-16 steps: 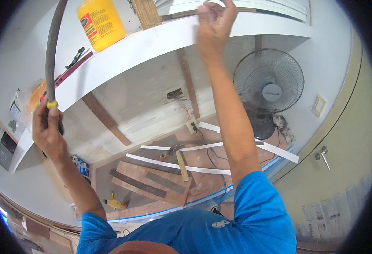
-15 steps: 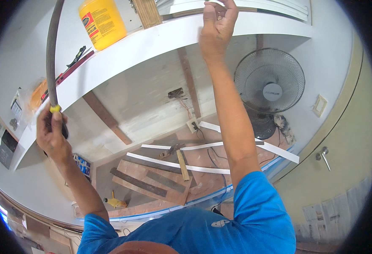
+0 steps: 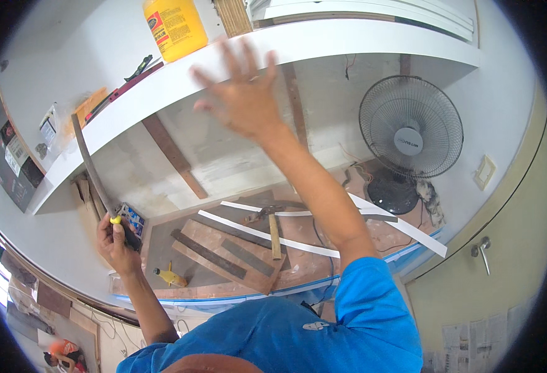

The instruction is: The person applies wood glue to a strip of edge banding and presses it onto the edge of a white shelf. They then retrieve a utility knife and trim the excess banding along the shelf edge.

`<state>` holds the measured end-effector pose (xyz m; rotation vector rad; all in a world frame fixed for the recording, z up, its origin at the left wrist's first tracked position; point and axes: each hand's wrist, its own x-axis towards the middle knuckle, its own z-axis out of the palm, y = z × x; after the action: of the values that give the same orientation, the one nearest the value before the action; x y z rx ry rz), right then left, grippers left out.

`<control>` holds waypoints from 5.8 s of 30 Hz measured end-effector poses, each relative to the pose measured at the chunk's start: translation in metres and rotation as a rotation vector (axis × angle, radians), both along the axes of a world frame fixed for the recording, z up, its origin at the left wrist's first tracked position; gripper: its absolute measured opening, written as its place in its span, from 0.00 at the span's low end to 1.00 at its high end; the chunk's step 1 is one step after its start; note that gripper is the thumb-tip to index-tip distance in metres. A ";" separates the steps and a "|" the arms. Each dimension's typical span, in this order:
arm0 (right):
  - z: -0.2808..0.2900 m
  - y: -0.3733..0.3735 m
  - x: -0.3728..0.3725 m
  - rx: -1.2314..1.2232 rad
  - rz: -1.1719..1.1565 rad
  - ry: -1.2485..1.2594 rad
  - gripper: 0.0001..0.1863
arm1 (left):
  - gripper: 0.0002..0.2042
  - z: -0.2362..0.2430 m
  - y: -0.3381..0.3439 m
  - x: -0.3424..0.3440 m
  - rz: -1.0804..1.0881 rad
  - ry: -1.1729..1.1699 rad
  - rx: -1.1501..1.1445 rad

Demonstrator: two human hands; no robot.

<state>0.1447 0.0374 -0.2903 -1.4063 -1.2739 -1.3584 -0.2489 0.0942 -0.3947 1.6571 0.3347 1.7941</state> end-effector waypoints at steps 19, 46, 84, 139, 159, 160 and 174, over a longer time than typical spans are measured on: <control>-0.015 -0.008 0.010 0.090 0.225 0.089 0.38 | 0.19 -0.030 -0.027 -0.011 -0.019 0.028 -0.154; 0.013 -0.031 0.043 0.152 0.079 0.141 0.23 | 0.19 -0.063 -0.031 0.011 -0.140 0.190 -0.279; 0.025 -0.035 0.055 0.138 0.103 -0.102 0.15 | 0.23 -0.095 -0.016 0.014 -0.169 0.146 -0.329; 0.037 -0.038 0.031 0.103 0.182 -0.071 0.16 | 0.21 -0.120 -0.015 -0.001 -0.240 0.040 -0.376; 0.115 -0.046 0.039 0.104 0.111 -0.202 0.22 | 0.19 -0.132 -0.024 -0.010 -0.284 0.024 -0.374; 0.115 -0.047 0.039 0.086 0.081 -0.216 0.21 | 0.19 -0.133 -0.024 -0.010 -0.283 0.026 -0.377; 0.045 -0.091 0.051 0.194 0.387 -0.064 0.24 | 0.24 -0.136 -0.027 -0.018 -0.190 0.123 -0.383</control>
<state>0.1954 -0.0538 -0.2451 -0.9332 -1.3339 -1.2279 -0.2671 0.0676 -0.5309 1.4735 0.5218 1.3903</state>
